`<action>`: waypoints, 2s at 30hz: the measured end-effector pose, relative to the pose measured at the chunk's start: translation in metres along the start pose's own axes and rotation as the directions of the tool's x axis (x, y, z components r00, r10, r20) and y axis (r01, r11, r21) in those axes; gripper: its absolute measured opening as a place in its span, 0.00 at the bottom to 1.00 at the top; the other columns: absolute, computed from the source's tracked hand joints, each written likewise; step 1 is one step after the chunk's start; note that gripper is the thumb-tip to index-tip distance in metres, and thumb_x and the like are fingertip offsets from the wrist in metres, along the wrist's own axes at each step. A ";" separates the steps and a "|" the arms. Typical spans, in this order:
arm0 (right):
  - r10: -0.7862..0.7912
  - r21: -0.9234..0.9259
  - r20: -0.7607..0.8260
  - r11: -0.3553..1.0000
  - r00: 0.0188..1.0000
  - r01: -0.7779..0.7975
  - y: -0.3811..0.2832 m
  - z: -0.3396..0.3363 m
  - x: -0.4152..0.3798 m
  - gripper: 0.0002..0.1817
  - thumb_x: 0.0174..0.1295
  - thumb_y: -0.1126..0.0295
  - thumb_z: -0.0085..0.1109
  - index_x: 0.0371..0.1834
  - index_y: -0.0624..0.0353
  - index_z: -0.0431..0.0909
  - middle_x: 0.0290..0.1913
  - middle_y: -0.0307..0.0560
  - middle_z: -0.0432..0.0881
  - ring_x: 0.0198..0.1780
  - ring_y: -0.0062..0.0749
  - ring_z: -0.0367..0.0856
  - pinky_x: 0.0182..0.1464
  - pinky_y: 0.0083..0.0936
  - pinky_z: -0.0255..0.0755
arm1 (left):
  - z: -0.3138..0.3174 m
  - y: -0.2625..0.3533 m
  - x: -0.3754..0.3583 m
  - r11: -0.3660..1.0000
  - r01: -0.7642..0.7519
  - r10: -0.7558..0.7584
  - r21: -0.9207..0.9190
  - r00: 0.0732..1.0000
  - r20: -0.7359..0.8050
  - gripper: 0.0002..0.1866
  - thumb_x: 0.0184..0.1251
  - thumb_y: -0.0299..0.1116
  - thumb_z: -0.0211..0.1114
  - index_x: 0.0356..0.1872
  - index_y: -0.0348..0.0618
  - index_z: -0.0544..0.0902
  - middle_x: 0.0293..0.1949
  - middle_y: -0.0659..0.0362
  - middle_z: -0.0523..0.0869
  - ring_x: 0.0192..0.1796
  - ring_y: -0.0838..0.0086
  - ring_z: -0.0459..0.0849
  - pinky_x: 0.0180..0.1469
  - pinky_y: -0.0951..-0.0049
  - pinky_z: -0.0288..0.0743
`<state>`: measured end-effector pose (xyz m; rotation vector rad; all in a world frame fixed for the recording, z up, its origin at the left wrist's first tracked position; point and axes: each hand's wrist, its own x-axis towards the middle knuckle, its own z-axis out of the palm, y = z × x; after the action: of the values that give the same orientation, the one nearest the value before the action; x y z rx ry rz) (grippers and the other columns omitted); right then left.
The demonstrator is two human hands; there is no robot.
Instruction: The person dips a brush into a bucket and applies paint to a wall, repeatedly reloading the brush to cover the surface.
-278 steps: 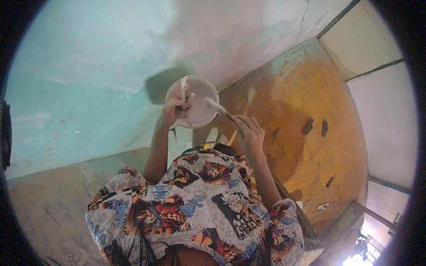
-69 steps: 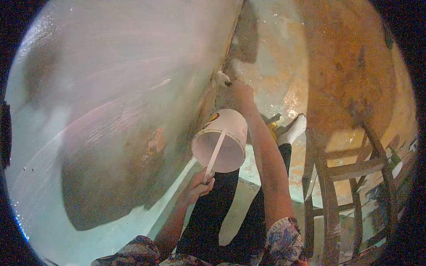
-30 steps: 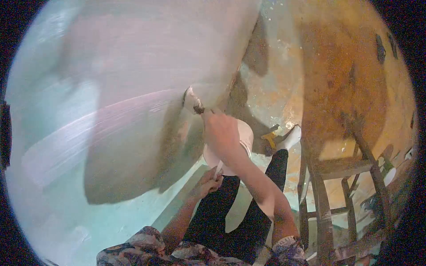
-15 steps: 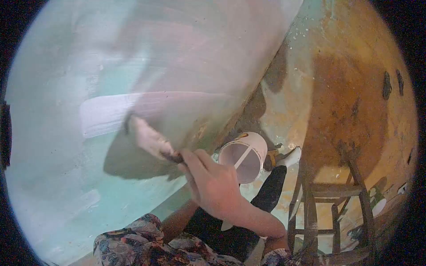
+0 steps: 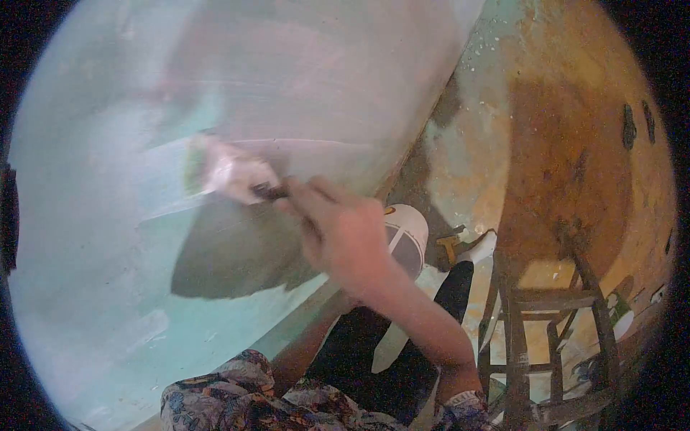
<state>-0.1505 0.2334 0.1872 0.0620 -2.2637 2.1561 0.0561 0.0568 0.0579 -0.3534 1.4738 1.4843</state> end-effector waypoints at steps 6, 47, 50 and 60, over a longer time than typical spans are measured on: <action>0.189 -0.186 -0.059 0.963 0.980 -0.197 0.116 -0.003 -0.021 0.10 0.56 0.73 0.59 0.39 0.65 0.80 0.31 0.55 0.79 0.28 0.49 0.79 0.31 0.33 0.70 | -0.002 0.042 -0.002 0.953 0.153 -0.144 -0.263 0.988 0.052 0.16 0.56 0.24 0.52 0.48 0.42 0.66 0.25 0.66 0.65 0.22 0.85 0.61 0.21 0.85 0.56; 0.383 -0.332 -0.173 0.845 0.908 -0.420 0.424 -0.048 -0.106 0.13 0.64 0.63 0.52 0.45 0.58 0.79 0.41 0.53 0.82 0.44 0.46 0.79 0.46 0.34 0.70 | -0.024 -0.016 0.059 0.941 0.296 -0.304 -0.163 0.952 -0.029 0.25 0.45 0.33 0.54 0.49 0.42 0.66 0.22 0.66 0.65 0.18 0.84 0.58 0.17 0.84 0.51; 0.306 -0.199 -0.121 0.925 0.944 -0.325 0.416 -0.057 -0.087 0.13 0.64 0.67 0.53 0.46 0.63 0.78 0.38 0.51 0.80 0.40 0.39 0.76 0.45 0.29 0.69 | -0.021 -0.009 0.062 0.934 0.290 -0.303 -0.209 0.952 -0.035 0.18 0.48 0.26 0.50 0.45 0.41 0.65 0.22 0.65 0.63 0.18 0.85 0.57 0.18 0.85 0.50; 0.237 0.116 0.052 0.963 0.970 -0.242 0.241 -0.042 -0.036 0.14 0.60 0.75 0.56 0.50 0.65 0.76 0.40 0.55 0.82 0.41 0.41 0.82 0.45 0.30 0.72 | -0.021 0.011 0.052 0.938 0.282 -0.277 -0.202 0.959 0.053 0.18 0.55 0.24 0.50 0.49 0.38 0.66 0.23 0.66 0.64 0.20 0.86 0.59 0.20 0.86 0.54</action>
<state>-0.1243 0.2878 -0.0526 -0.1819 -2.2616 2.4283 0.0133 0.0622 0.0197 -0.6434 1.1944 1.4073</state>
